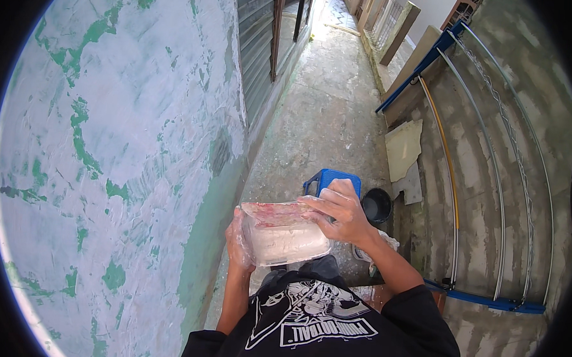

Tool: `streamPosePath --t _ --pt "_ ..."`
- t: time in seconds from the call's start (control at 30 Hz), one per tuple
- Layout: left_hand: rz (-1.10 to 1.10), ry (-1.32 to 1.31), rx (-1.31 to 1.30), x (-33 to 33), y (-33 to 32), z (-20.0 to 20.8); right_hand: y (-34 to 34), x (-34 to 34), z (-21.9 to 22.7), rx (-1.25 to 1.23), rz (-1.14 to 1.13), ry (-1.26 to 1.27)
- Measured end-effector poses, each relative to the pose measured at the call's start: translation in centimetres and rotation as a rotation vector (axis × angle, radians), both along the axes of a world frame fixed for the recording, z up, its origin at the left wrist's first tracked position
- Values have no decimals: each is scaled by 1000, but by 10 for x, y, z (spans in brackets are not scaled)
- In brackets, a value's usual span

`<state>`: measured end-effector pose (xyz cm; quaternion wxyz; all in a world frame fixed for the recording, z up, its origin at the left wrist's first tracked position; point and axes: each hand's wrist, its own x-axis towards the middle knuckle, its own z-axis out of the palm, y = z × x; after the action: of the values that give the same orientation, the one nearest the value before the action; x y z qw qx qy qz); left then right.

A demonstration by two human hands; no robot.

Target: Applying skim coat or plaster to an exterior wall using a putty knife and a plastic container.

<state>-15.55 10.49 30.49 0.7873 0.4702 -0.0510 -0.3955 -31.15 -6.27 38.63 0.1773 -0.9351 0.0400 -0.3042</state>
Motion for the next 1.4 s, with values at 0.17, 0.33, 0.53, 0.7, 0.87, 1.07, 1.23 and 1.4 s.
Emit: streamPosePath --t 0.17,0.33,0.53,0.7,0.87,1.07,1.23,1.4 --pt "-6 0 5 5 4 -5 10 -3 -17 22 54 -8" --pt "-7 57 63 8 9 -13 14 -2 6 48 69 -13" --pt "26 130 -70 -5 0 -23 10 1 4 -126 138 58" --pt "31 411 -237 -23 -2 -32 4 8 42 -140 115 12" --pt "21 389 -204 -21 -1 -25 3 7 52 -106 153 110" --pt "-45 308 -146 -14 1 -21 6 12 22 -132 186 159" --pt "27 67 -102 -12 5 -27 2 13 35 -102 41 22" --pt "12 -40 -68 -2 6 -3 7 7 5 -71 82 44"
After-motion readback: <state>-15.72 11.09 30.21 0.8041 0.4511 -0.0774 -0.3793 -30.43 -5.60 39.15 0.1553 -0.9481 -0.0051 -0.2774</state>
